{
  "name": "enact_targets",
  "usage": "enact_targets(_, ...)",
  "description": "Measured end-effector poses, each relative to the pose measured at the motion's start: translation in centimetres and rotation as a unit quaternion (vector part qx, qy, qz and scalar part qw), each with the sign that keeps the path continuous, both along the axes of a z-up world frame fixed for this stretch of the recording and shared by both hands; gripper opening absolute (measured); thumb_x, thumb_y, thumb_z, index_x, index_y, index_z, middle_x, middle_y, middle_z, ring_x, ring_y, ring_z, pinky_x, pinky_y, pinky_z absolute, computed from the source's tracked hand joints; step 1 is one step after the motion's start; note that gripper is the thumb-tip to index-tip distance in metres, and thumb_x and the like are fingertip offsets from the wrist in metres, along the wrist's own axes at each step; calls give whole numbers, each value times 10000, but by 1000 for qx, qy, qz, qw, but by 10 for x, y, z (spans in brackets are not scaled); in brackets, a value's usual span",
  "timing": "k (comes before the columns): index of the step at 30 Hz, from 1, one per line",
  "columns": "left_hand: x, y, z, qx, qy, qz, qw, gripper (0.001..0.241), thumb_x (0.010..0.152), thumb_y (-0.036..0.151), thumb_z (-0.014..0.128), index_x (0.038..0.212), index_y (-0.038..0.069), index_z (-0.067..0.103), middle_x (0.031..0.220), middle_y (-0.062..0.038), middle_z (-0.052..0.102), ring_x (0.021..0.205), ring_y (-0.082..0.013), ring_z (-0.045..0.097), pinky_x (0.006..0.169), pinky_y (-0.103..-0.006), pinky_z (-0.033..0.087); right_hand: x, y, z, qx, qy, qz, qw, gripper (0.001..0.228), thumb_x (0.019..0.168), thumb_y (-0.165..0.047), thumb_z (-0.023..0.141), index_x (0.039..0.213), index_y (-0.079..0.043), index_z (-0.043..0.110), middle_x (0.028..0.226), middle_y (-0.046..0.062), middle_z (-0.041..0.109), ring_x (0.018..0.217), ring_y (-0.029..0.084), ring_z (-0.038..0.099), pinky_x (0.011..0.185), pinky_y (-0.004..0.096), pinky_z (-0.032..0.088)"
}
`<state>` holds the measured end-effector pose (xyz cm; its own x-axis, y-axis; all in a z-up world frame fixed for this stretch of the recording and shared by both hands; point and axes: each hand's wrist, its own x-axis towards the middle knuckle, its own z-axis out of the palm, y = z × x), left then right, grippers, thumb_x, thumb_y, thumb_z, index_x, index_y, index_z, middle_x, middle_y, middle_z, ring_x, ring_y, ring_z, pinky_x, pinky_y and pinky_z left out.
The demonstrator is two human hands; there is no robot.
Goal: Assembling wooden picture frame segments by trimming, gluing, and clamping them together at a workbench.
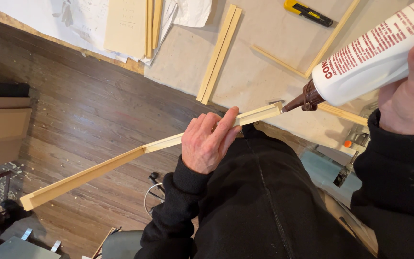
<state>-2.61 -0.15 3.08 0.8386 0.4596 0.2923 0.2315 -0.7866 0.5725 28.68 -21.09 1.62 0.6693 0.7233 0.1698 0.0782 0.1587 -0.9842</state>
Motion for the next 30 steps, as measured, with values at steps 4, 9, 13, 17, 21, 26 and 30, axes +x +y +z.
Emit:
enact_targets(4,1,0,1,1,0,-1,1000,422,946,208,802,1335,116,668,875,-20,561,759,-200,552,697,-349,452,2,2,1,-14,-12,11,1000,584,1156,-534,600,1441,-31,520,1295,112,645,1219,205,684,1123,359,560)
enact_targets(9,1,-2,0,3,1,-4,1000,413,949,218,801,1327,116,670,872,-19,556,759,-199,550,698,-349,454,3,-1,1,-18,-38,13,999,546,1200,-515,584,1439,-29,510,1298,136,645,1204,219,678,1122,375,569)
enact_targets(13,3,-3,-4,5,2,-10,1000,406,958,222,796,1324,98,668,865,-24,550,750,-199,545,693,-347,454,3,-9,-10,-47,-109,-17,993,547,1220,-489,526,1454,4,512,1337,169,595,1278,278,618,1164,397,513)
enact_targets(17,20,-8,-18,-3,-22,4,1000,384,953,189,765,1305,77,658,866,-53,542,790,-242,574,727,-381,467,10,-11,-39,-16,-104,4,994,533,1238,-411,479,1547,23,447,1464,202,514,1392,314,534,1226,434,450)
enact_targets(21,49,-50,-98,5,-18,12,1000,353,987,199,730,1317,109,646,849,-46,551,789,-241,584,655,-398,459,-23,22,-65,10,-10,68,998,550,1210,-438,473,1544,-1,454,1449,182,529,1350,287,558,1197,450,465)
enact_targets(26,91,-101,-169,56,2,-1,998,322,1023,276,634,1321,155,631,993,-72,633,888,-222,615,661,-338,463,-40,39,-84,-9,111,117,987,587,1154,-486,465,1539,-43,466,1420,146,557,1264,238,599,1139,487,495)
enact_targets(30,92,-118,-180,49,-77,24,996,292,1127,248,582,1399,147,548,1121,-45,595,1056,-203,632,891,-349,488,-62,55,-71,23,186,99,977,521,1205,-447,414,1557,-62,438,1502,102,495,1394,199,548,1249,477,433)
